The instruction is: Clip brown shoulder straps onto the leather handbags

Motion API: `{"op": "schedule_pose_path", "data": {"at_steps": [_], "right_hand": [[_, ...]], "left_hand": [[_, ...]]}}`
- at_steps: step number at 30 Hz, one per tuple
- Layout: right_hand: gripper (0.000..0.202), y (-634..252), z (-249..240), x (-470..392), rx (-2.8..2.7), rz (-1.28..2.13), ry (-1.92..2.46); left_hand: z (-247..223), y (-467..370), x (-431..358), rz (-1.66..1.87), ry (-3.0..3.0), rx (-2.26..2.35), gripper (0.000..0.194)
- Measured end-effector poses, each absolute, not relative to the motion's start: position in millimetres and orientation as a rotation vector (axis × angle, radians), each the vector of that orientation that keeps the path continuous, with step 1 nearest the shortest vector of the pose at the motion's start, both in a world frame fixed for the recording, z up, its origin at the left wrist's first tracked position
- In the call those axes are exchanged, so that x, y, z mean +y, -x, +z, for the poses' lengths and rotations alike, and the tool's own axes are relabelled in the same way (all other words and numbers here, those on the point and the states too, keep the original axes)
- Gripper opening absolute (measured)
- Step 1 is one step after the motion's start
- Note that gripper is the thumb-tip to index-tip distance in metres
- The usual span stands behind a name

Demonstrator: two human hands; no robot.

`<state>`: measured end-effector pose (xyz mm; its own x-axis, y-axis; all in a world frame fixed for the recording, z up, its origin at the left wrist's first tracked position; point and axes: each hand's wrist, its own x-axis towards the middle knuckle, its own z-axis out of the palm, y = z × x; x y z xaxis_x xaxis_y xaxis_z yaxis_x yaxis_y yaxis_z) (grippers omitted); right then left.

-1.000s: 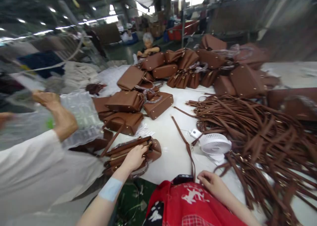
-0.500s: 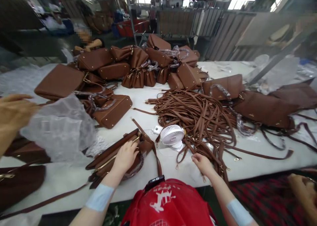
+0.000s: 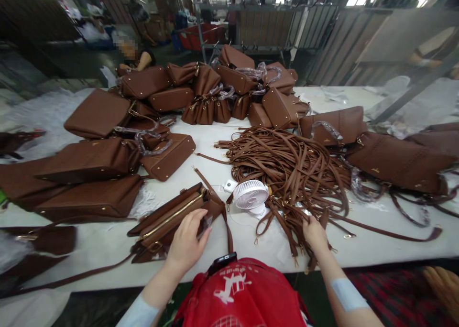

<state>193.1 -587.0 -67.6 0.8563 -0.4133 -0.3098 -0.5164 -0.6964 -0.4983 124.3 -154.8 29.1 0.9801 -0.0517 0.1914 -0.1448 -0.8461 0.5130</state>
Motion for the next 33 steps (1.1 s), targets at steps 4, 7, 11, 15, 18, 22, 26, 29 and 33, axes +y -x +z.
{"op": "schedule_pose_path", "data": {"at_steps": [4,7,11,15,18,22,26,29,33], "right_hand": [[0.039,-185,-26,-558,0.518,0.261,1.953],[0.037,-175,19,-521,0.374,0.336,1.148],[0.038,-160,67,-465,0.302,0.332,0.797],[0.043,-147,89,-425,0.174,0.227,0.834],[0.044,-140,96,-408,0.133,0.212,0.855],[0.043,-135,92,-400,0.096,0.212,0.923],[0.042,-131,70,-413,0.122,0.322,1.173],[0.061,-126,58,-430,0.063,0.635,1.765],[0.049,-119,70,-438,-0.276,0.364,2.335]], "left_hand": [[45,-121,-184,-0.009,-2.390,-0.280,0.031],[56,-120,-208,-0.177,-2.271,-0.371,0.041],[69,-113,-233,-0.367,-2.099,-0.474,0.069],[72,-102,-247,-0.514,-1.993,-0.514,0.064],[70,-96,-250,-0.621,-1.920,-0.482,0.035],[71,-92,-243,-0.683,-1.778,-0.401,0.030],[76,-89,-226,-0.437,-2.058,-0.479,0.035],[80,-83,-215,-0.342,-2.275,-0.600,0.038],[78,-70,-211,-0.393,-2.360,-0.737,0.042]]}}
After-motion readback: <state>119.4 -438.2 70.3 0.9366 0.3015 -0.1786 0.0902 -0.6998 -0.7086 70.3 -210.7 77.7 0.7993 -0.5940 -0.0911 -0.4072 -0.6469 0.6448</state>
